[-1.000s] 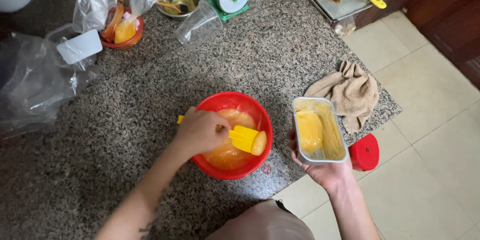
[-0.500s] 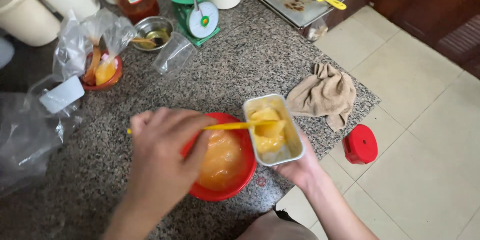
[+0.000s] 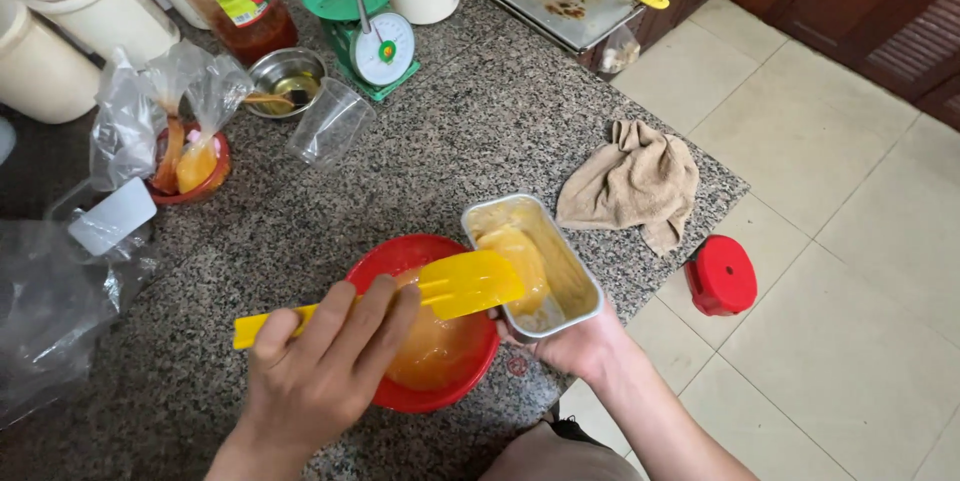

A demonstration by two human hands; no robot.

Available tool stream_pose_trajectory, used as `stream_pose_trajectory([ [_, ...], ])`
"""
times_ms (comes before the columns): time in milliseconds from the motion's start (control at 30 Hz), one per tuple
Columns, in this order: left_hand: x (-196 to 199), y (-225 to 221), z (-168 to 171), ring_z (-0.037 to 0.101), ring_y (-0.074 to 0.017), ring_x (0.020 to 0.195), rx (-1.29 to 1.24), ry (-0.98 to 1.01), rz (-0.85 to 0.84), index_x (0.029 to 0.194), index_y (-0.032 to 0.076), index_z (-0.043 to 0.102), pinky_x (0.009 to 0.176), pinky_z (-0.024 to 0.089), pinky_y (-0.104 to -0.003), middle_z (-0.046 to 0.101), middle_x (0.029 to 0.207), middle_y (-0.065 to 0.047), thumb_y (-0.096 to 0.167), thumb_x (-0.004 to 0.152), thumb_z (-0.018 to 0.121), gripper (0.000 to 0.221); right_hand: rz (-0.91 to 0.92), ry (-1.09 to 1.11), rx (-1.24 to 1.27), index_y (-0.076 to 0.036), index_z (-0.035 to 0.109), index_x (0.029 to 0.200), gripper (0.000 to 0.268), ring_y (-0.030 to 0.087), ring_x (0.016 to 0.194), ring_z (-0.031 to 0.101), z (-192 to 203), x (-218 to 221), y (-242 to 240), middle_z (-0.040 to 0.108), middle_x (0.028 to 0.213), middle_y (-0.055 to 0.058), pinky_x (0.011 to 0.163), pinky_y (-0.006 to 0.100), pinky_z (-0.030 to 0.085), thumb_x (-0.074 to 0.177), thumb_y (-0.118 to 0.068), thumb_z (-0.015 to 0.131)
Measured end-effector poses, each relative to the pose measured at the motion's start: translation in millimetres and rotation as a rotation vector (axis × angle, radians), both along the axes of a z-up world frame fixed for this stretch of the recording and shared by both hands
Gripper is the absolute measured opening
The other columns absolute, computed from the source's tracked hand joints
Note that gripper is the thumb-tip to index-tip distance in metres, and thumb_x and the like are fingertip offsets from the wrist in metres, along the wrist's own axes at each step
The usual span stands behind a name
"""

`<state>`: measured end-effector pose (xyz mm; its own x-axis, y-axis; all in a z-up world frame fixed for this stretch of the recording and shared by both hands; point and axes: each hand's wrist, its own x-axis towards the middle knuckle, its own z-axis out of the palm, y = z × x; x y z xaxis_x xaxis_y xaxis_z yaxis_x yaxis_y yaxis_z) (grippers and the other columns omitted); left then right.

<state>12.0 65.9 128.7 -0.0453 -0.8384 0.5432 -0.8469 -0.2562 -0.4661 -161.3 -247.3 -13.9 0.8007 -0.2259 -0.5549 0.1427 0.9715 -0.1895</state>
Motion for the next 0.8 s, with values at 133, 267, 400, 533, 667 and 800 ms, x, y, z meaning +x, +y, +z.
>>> stream_pose_trajectory([
  [133, 10.8, 9.4, 8.6, 0.072, -0.0192, 0.107, -0.010, -0.012, -0.022, 0.132, 0.022, 0.080, 0.072, 0.035, -0.034, 0.080, 0.128, 0.002, 0.016, 0.119, 0.052, 0.032, 0.036, -0.060, 0.044, -0.007, 0.068, 0.147, 0.062, 0.048, 0.106, 0.076, -5.2, 4.6, 0.5, 0.073, 0.133, 0.031, 0.088, 0.057, 0.068, 0.109, -0.055, 0.057],
  [267, 21.1, 20.8, 14.8, 0.072, -0.0226, 0.104, -0.162, 0.071, 0.042, 0.125, 0.026, 0.086, 0.090, 0.031, -0.042, 0.087, 0.125, 0.002, 0.021, 0.115, 0.076, 0.015, 0.076, -0.102, 0.084, -0.008, 0.069, 0.149, 0.063, 0.048, 0.107, 0.075, -9.3, 3.8, -0.8, 0.073, 0.135, 0.032, 0.089, 0.056, 0.068, 0.108, -0.054, 0.059],
  [400, 22.0, 27.1, 15.5, 0.070, -0.0268, 0.105, -0.141, 0.221, 0.175, 0.126, 0.019, 0.087, 0.099, 0.036, -0.048, 0.080, 0.120, 0.000, 0.013, 0.113, 0.074, 0.020, 0.156, -0.117, 0.146, -0.008, 0.069, 0.151, 0.064, 0.048, 0.108, 0.075, -16.0, 2.1, 11.0, 0.072, 0.137, 0.033, 0.089, 0.055, 0.067, 0.107, -0.054, 0.061],
  [533, 25.7, 17.7, -46.2, 0.066, -0.0284, 0.097, 0.052, 0.280, 0.333, 0.121, 0.019, 0.086, 0.095, 0.045, -0.049, 0.074, 0.094, 0.000, 0.048, 0.108, 0.076, 0.032, 0.219, -0.123, 0.063, -0.004, 0.069, 0.153, 0.066, 0.038, 0.106, 0.074, 9.7, 0.6, 14.8, 0.074, 0.129, 0.026, 0.088, 0.047, 0.067, 0.107, -0.050, 0.056],
  [667, 21.0, 3.1, -89.8, 0.071, -0.0272, 0.087, 0.221, 0.481, 0.304, 0.097, 0.014, 0.086, 0.097, 0.046, -0.048, 0.073, 0.081, -0.006, 0.014, 0.100, 0.069, 0.018, 0.054, 0.380, -0.173, -0.007, 0.070, 0.133, 0.059, 0.044, 0.088, 0.081, 34.1, 6.9, 32.8, 0.080, 0.116, 0.023, 0.082, 0.059, 0.072, 0.115, -0.061, 0.051],
  [800, 14.5, -6.8, -101.1, 0.067, -0.0306, 0.071, 0.343, 0.483, 0.378, 0.086, 0.006, 0.085, 0.088, 0.044, -0.047, 0.071, 0.070, -0.013, 0.002, 0.099, 0.076, 0.017, 0.050, 0.412, -0.165, -0.009, 0.068, 0.134, 0.059, 0.039, 0.089, 0.080, 26.3, 0.8, 31.6, 0.079, 0.117, 0.020, 0.083, 0.057, 0.072, 0.116, -0.062, 0.047],
])
